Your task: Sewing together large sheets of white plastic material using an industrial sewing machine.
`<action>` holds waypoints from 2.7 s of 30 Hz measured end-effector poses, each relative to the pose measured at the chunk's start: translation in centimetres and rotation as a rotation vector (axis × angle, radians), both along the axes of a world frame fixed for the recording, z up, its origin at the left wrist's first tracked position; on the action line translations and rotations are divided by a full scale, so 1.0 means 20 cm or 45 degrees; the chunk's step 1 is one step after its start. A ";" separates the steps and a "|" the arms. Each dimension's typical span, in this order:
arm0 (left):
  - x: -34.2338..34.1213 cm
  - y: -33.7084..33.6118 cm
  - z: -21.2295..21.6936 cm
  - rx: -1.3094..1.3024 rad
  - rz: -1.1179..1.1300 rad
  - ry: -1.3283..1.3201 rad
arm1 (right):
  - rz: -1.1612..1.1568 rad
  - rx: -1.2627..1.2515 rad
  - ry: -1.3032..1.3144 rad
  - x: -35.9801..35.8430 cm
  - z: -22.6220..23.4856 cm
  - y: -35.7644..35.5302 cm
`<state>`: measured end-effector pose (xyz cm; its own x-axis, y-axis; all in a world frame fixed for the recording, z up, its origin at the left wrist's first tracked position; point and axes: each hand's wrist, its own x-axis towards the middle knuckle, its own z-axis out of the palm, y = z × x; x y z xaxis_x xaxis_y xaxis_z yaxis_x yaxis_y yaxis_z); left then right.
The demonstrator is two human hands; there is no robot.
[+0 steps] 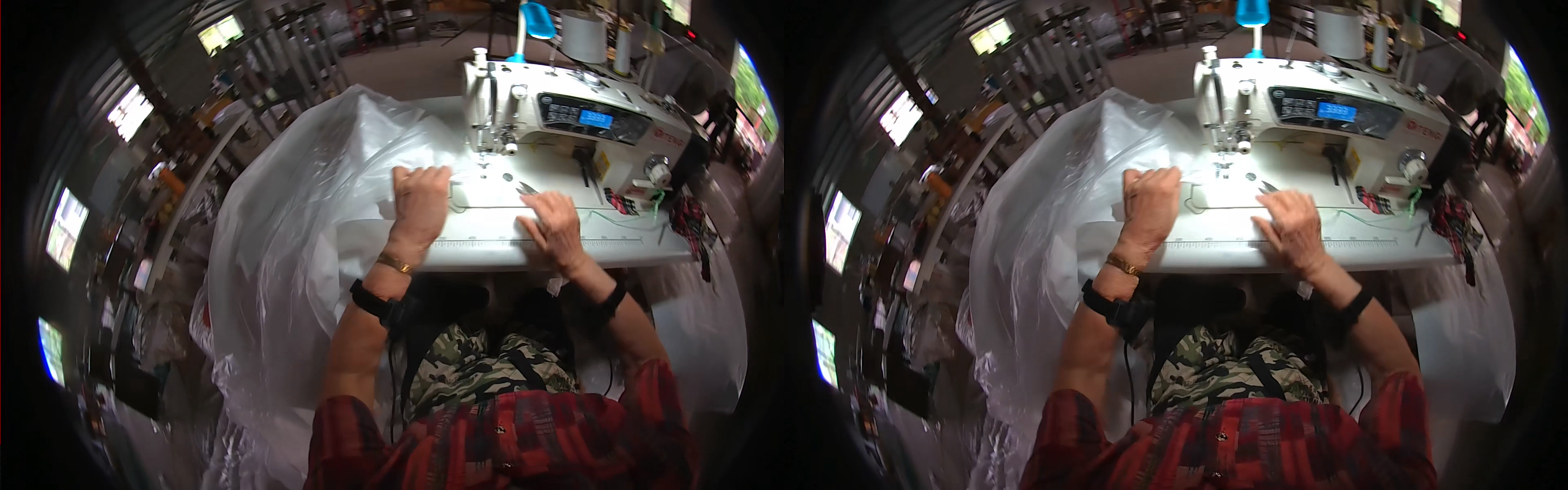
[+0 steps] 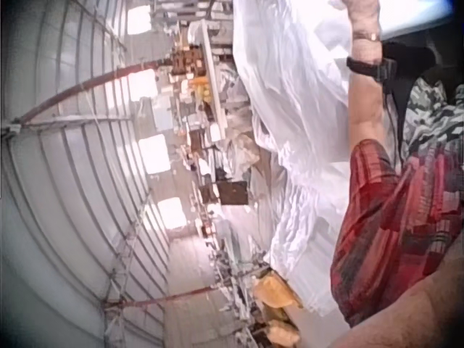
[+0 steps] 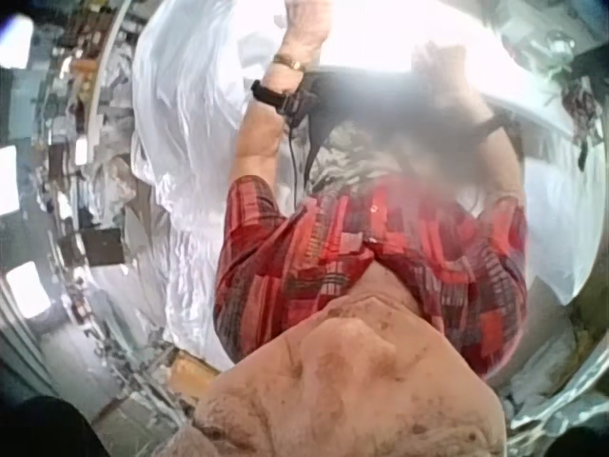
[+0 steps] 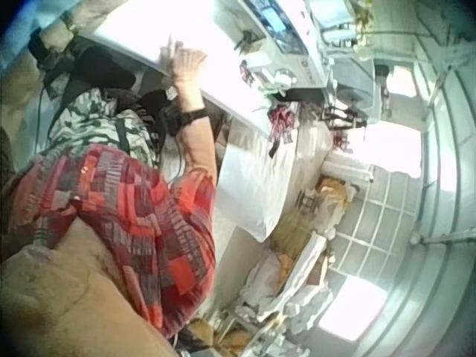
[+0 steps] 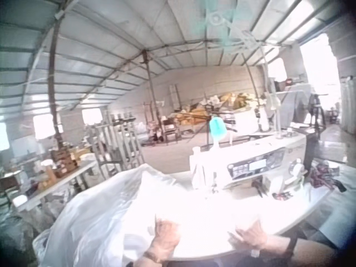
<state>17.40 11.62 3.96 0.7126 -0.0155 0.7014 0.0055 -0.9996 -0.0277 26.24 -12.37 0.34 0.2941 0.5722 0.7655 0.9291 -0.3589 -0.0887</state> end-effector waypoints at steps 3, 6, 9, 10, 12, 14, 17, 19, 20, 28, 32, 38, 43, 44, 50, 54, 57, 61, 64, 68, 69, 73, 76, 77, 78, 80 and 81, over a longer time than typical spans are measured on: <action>-0.08 -0.15 0.15 0.168 -0.115 0.132 | 0.421 0.166 0.828 -0.26 -0.05 0.15; -0.15 -0.30 0.26 0.169 -0.218 0.430 | 0.676 0.119 1.706 -0.46 -0.08 0.25; -0.22 -0.42 0.33 0.047 -0.311 0.579 | 0.909 0.240 1.665 -0.60 -0.10 0.34; -0.24 -0.44 0.34 0.036 -0.326 0.599 | 0.735 0.249 1.496 -0.64 -0.11 0.36; -0.28 -0.45 0.34 0.023 -0.330 0.668 | 0.470 0.346 1.306 -0.70 -0.12 0.37; -0.34 -0.37 0.33 -0.164 -0.618 0.427 | 0.669 0.514 1.679 -0.71 -0.11 0.30; -0.40 -0.03 0.33 -0.544 -0.580 0.146 | 0.862 1.002 2.301 -0.66 -0.09 0.10; -0.48 0.31 0.32 -0.328 -0.091 0.150 | 0.933 1.060 2.389 -0.57 -0.07 -0.15; -0.53 0.47 0.29 -0.285 0.174 0.197 | 0.674 0.858 2.096 -0.54 -0.06 -0.28; -0.79 1.03 -0.21 -0.562 1.184 0.406 | 0.412 1.054 1.974 -0.49 -0.20 -0.74; -0.76 1.12 -0.29 -0.391 1.020 0.298 | 0.122 0.948 1.672 -0.45 -0.19 -0.81; -1.02 1.37 -0.51 -0.290 1.068 0.228 | 0.209 0.936 1.716 -0.38 -0.12 -0.62; -1.87 1.64 -0.67 0.410 1.604 0.981 | 0.489 1.101 2.152 -0.36 -0.09 -0.32; -2.01 1.68 -0.67 0.164 1.724 1.004 | 0.569 1.034 2.231 -0.34 -0.10 -0.26; -2.39 1.53 -0.40 0.144 1.528 1.117 | 0.666 0.959 2.380 -0.33 -0.17 0.01; -1.90 1.32 -0.02 0.295 1.263 0.809 | 0.637 0.947 2.377 -0.31 -0.13 0.09; -1.30 0.97 0.15 -0.045 0.609 0.535 | 0.637 1.092 2.386 -0.29 -0.12 0.15; -0.52 0.38 0.10 -0.811 -0.473 0.549 | 0.552 1.123 2.298 -0.26 -0.10 0.20; -0.07 0.10 -0.02 -0.648 -0.482 0.600 | 0.381 0.901 1.963 -0.28 -0.04 0.15; 0.16 -0.02 -0.19 -0.392 -0.243 0.615 | -0.196 0.461 0.325 -0.29 0.04 0.04; 0.16 -0.05 -0.23 -0.278 -0.084 0.717 | -0.197 0.463 0.324 -0.27 0.04 0.04; 0.15 -0.07 -0.29 -0.180 0.037 0.788 | 0.118 0.077 0.365 -0.10 -0.03 0.20; 0.10 -0.08 -0.27 -0.154 0.085 0.755 | 0.046 -0.087 0.567 0.05 -0.11 0.29; 0.08 -0.09 -0.26 -0.120 0.129 0.751 | -0.052 -0.160 0.512 0.07 -0.14 0.30; 0.07 -0.09 -0.25 -0.155 0.143 0.770 | -0.193 -0.292 0.500 0.09 -0.15 0.31; 0.08 -0.10 -0.22 -0.169 0.127 0.787 | -0.153 -0.284 0.533 0.13 -0.17 0.30; 0.09 -0.10 -0.22 -0.189 0.158 0.817 | -0.127 -0.336 0.590 0.14 -0.17 0.30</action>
